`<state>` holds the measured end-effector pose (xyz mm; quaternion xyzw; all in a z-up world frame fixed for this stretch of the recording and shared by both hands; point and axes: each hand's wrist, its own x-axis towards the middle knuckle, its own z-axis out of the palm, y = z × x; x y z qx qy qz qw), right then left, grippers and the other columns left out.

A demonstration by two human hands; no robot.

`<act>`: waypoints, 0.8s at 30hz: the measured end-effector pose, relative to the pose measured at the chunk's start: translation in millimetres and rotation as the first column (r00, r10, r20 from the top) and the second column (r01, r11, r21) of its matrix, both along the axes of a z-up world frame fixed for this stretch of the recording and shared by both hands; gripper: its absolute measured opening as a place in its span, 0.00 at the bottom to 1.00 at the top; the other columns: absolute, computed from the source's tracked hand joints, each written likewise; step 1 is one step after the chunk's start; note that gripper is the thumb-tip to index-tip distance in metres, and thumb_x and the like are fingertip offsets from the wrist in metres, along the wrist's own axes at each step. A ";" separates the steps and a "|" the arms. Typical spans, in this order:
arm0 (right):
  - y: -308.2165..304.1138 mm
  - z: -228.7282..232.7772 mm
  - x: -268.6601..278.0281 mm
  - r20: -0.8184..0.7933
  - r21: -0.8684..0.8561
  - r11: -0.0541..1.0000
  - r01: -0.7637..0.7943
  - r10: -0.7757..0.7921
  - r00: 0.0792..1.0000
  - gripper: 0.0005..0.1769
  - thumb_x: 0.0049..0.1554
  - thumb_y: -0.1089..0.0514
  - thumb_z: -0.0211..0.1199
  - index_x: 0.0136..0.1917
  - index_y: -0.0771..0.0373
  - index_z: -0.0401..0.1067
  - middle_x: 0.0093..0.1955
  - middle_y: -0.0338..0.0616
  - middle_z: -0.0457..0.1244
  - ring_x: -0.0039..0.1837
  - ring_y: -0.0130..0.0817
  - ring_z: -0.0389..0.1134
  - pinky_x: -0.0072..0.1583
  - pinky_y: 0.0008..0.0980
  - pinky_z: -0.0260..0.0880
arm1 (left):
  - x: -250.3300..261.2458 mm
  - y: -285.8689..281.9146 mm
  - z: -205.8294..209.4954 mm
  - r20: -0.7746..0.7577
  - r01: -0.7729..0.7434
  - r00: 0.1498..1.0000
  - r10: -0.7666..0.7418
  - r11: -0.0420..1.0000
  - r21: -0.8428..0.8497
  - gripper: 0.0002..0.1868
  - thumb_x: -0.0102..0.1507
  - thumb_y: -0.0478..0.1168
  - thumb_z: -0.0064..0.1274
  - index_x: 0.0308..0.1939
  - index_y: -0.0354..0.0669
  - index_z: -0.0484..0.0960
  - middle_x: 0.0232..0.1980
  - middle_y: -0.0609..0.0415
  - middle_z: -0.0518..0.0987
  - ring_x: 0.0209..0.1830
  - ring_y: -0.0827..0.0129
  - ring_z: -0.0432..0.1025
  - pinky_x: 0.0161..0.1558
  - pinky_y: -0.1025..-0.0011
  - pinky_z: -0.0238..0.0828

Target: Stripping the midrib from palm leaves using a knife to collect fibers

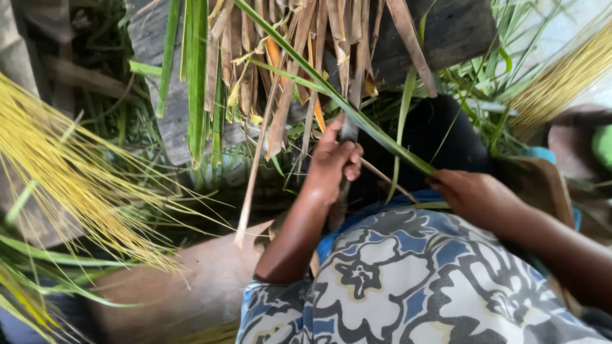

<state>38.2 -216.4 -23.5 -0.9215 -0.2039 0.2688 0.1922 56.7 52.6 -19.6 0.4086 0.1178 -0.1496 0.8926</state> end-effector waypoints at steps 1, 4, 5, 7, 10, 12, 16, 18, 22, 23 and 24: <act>1.7 8.1 4.3 -0.099 -0.029 1.000 0.012 -0.015 0.995 0.10 0.54 0.47 0.49 0.42 0.53 0.65 0.36 0.43 0.65 0.39 0.44 0.68 0.44 0.43 0.64 | -1.8 -2.4 -3.0 -0.004 0.012 1.000 -0.013 0.999 -0.042 0.33 0.61 0.28 0.36 0.69 0.49 0.47 0.23 0.52 0.63 0.14 0.76 0.53 0.16 0.83 0.51; 13.9 19.8 11.3 -0.234 -0.009 0.994 0.104 -0.104 0.967 0.29 0.50 0.40 0.53 0.60 0.56 0.60 0.46 0.49 0.66 0.43 0.44 0.71 0.48 0.40 0.66 | -12.7 -19.8 -22.2 -0.005 0.046 0.999 -0.046 0.995 0.084 0.31 0.59 0.32 0.40 0.67 0.47 0.53 0.23 0.51 0.66 0.15 0.76 0.57 0.15 0.83 0.51; 25.3 27.9 12.9 -0.240 -0.007 0.992 0.128 -0.126 0.963 0.29 0.50 0.40 0.53 0.60 0.56 0.60 0.46 0.49 0.66 0.43 0.44 0.71 0.48 0.40 0.66 | -16.6 -21.2 -13.9 -0.012 0.070 0.998 -0.069 0.994 0.086 0.31 0.59 0.32 0.40 0.67 0.47 0.53 0.23 0.51 0.66 0.15 0.76 0.57 0.15 0.83 0.51; 43.9 45.8 17.1 -0.348 0.117 0.974 0.196 -0.145 0.926 0.15 0.53 0.45 0.52 0.50 0.53 0.64 0.32 0.40 0.67 0.34 0.32 0.65 0.41 0.34 0.63 | -27.4 -27.7 3.0 -0.127 0.229 0.968 -0.217 0.969 0.096 0.34 0.61 0.32 0.40 0.70 0.45 0.47 0.24 0.54 0.70 0.15 0.78 0.60 0.17 0.84 0.57; 57.2 22.1 13.1 -0.181 0.269 0.951 0.149 -0.102 0.978 0.10 0.58 0.52 0.45 0.40 0.57 0.63 0.32 0.45 0.62 0.35 0.44 0.64 0.42 0.39 0.60 | -36.5 -29.5 -9.1 -0.003 0.252 0.968 -0.252 0.966 -0.058 0.33 0.62 0.33 0.40 0.70 0.45 0.48 0.25 0.51 0.66 0.14 0.77 0.55 0.18 0.83 0.52; 61.1 11.8 5.7 -0.122 0.239 0.958 0.159 -0.133 0.984 0.12 0.58 0.51 0.45 0.38 0.58 0.62 0.32 0.47 0.62 0.36 0.47 0.63 0.42 0.42 0.59 | -34.6 -23.9 -15.0 0.000 0.266 0.964 -0.266 0.963 -0.043 0.33 0.62 0.33 0.40 0.71 0.46 0.48 0.25 0.50 0.67 0.14 0.76 0.55 0.18 0.81 0.52; 61.0 3.0 -8.0 -0.029 0.175 0.969 0.175 -0.173 0.985 0.11 0.58 0.52 0.45 0.38 0.58 0.60 0.31 0.47 0.61 0.34 0.49 0.62 0.38 0.45 0.57 | -33.7 -18.7 -19.9 0.021 0.287 0.958 -0.288 0.958 0.023 0.34 0.63 0.34 0.41 0.72 0.44 0.46 0.25 0.50 0.69 0.15 0.76 0.56 0.19 0.82 0.54; 58.2 4.3 -12.3 -0.030 0.122 0.978 0.167 -0.165 0.986 0.09 0.57 0.52 0.46 0.38 0.56 0.61 0.31 0.47 0.62 0.35 0.49 0.63 0.39 0.46 0.58 | -33.4 -19.3 -16.5 0.012 0.281 0.960 -0.281 0.959 0.032 0.34 0.62 0.34 0.41 0.71 0.44 0.47 0.25 0.50 0.68 0.15 0.77 0.56 0.19 0.82 0.54; 45.5 -11.9 -27.4 0.066 0.074 0.994 0.087 -0.091 0.994 0.07 0.54 0.52 0.49 0.43 0.55 0.62 0.34 0.45 0.63 0.36 0.50 0.64 0.38 0.47 0.61 | -32.9 -20.8 -7.6 -0.023 0.264 0.964 -0.263 0.963 0.049 0.33 0.62 0.31 0.39 0.71 0.47 0.49 0.25 0.51 0.67 0.14 0.77 0.56 0.18 0.83 0.53; 40.7 -14.0 -29.5 0.065 0.074 0.994 0.083 -0.088 0.994 0.07 0.54 0.52 0.49 0.43 0.55 0.62 0.34 0.45 0.63 0.36 0.50 0.64 0.38 0.47 0.61 | -33.3 -21.9 -8.4 -0.023 0.260 0.965 -0.260 0.964 0.049 0.33 0.62 0.31 0.39 0.71 0.47 0.49 0.25 0.51 0.67 0.14 0.77 0.56 0.18 0.83 0.53; 36.4 -16.2 -30.8 0.125 0.061 0.997 0.055 -0.062 0.990 0.08 0.53 0.52 0.50 0.46 0.54 0.64 0.34 0.42 0.64 0.36 0.46 0.65 0.37 0.45 0.62 | -32.9 -22.5 -8.9 -0.014 0.239 0.971 -0.239 0.971 0.026 0.33 0.62 0.31 0.39 0.71 0.46 0.49 0.24 0.51 0.67 0.14 0.77 0.55 0.17 0.83 0.52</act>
